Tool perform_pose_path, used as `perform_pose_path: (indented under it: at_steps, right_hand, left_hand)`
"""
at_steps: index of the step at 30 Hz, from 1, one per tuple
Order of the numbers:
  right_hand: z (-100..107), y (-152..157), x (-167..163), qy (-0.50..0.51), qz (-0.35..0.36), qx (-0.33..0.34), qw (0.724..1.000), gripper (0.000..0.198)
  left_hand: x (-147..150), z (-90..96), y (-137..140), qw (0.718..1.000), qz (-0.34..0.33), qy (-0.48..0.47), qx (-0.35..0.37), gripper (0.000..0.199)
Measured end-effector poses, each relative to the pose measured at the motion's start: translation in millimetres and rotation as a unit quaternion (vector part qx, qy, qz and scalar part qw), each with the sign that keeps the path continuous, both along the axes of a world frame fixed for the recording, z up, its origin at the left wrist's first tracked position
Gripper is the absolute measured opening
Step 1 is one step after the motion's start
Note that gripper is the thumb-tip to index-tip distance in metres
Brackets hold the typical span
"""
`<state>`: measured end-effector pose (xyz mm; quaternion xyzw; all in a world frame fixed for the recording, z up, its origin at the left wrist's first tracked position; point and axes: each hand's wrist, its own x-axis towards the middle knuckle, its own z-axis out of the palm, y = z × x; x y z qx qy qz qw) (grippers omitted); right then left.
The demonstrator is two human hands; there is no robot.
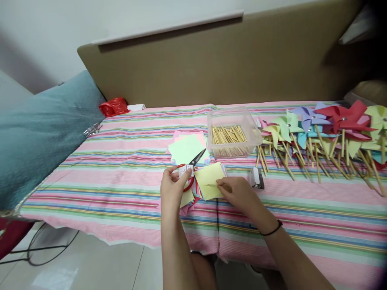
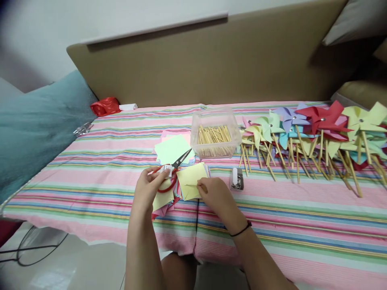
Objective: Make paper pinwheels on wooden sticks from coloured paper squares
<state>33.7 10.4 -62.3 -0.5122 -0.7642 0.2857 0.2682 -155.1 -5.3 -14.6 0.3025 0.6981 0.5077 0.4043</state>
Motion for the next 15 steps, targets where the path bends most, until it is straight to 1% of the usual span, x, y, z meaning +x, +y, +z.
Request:
perform_pose_path:
  at_steps: [4,6,8,11,13,15]
  right_hand:
    - [1.0,-0.5,-2.6,0.043,-0.086,-0.006,0.995,0.017]
    - [3.3,-0.8,-1.9,0.091,-0.134,0.006,0.987,0.017]
    - [7.0,-1.4,0.4,0.154,-0.184,0.029,0.970,0.016]
    - [14.6,-2.6,6.1,0.235,-0.248,0.057,0.938,0.014]
    - [20.6,-3.4,11.0,0.281,-0.283,0.065,0.915,0.013]
    - [26.7,-3.8,16.6,0.321,-0.306,0.067,0.894,0.013]
  left_hand:
    - [2.5,2.7,-1.3,1.000,-0.002,-0.007,0.004,0.059]
    - [4.5,2.4,-1.3,1.000,-0.013,-0.006,0.000,0.057]
    - [7.6,0.4,-0.4,1.000,-0.027,0.003,0.003,0.054]
    - [15.6,-5.1,2.2,0.996,-0.067,0.051,0.012,0.049]
    - [23.9,-8.6,4.3,0.988,-0.107,0.106,0.015,0.046]
    - [34.2,-10.9,6.5,0.974,-0.140,0.179,0.007,0.045]
